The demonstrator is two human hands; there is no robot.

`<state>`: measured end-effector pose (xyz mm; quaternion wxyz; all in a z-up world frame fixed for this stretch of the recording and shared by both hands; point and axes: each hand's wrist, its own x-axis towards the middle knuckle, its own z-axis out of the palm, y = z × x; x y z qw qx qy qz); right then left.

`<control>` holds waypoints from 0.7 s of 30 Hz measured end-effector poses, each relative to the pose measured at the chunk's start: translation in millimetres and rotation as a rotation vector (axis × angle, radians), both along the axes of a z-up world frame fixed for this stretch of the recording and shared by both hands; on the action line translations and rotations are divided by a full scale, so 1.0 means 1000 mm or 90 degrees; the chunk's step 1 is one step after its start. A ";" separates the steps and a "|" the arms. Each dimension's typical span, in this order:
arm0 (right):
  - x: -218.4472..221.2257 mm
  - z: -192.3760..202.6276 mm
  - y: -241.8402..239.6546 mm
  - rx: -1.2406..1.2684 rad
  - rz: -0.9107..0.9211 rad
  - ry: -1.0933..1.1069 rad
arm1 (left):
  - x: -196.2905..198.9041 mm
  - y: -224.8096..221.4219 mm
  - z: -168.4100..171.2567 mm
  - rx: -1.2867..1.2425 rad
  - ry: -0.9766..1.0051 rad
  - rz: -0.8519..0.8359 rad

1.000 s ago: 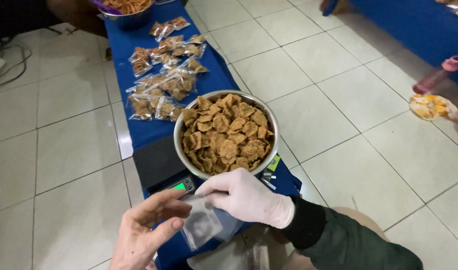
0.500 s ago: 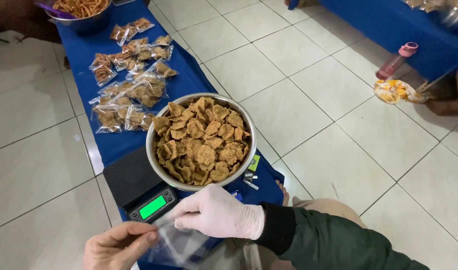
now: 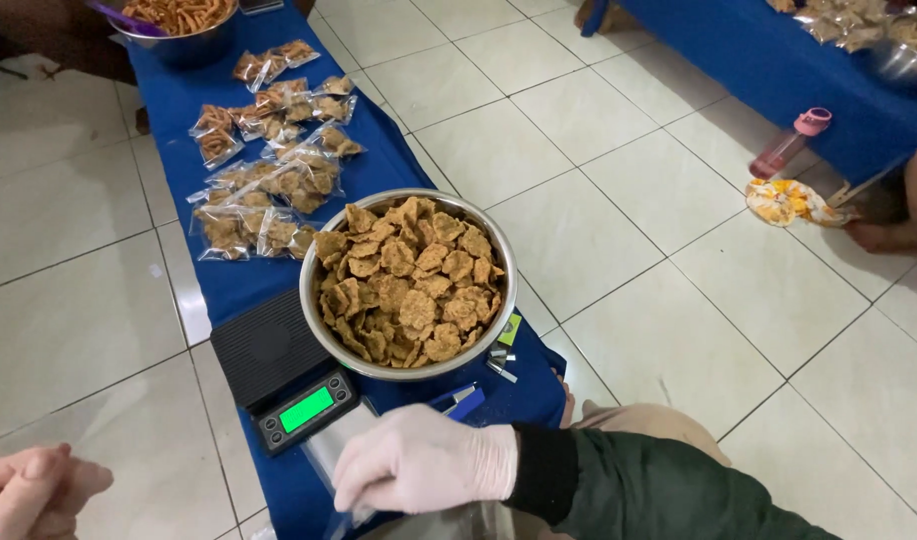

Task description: Weighing fried chips on a digital scale and placing them into small plastic bags for packaging.

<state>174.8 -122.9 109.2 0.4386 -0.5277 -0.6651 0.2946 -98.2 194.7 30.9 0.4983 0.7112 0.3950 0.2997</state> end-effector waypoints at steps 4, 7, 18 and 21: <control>-0.014 -0.013 0.007 0.087 -0.057 -0.161 | 0.007 -0.005 0.003 -0.050 -0.037 -0.080; -0.017 0.007 0.013 0.274 -0.151 -0.346 | 0.029 -0.060 0.043 0.032 -0.034 0.036; -0.015 -0.086 0.007 0.088 0.004 -0.607 | 0.054 -0.095 0.086 -0.020 -0.089 0.053; -0.015 -0.092 0.008 0.060 -0.021 -0.596 | 0.059 -0.097 0.089 -0.035 -0.103 0.062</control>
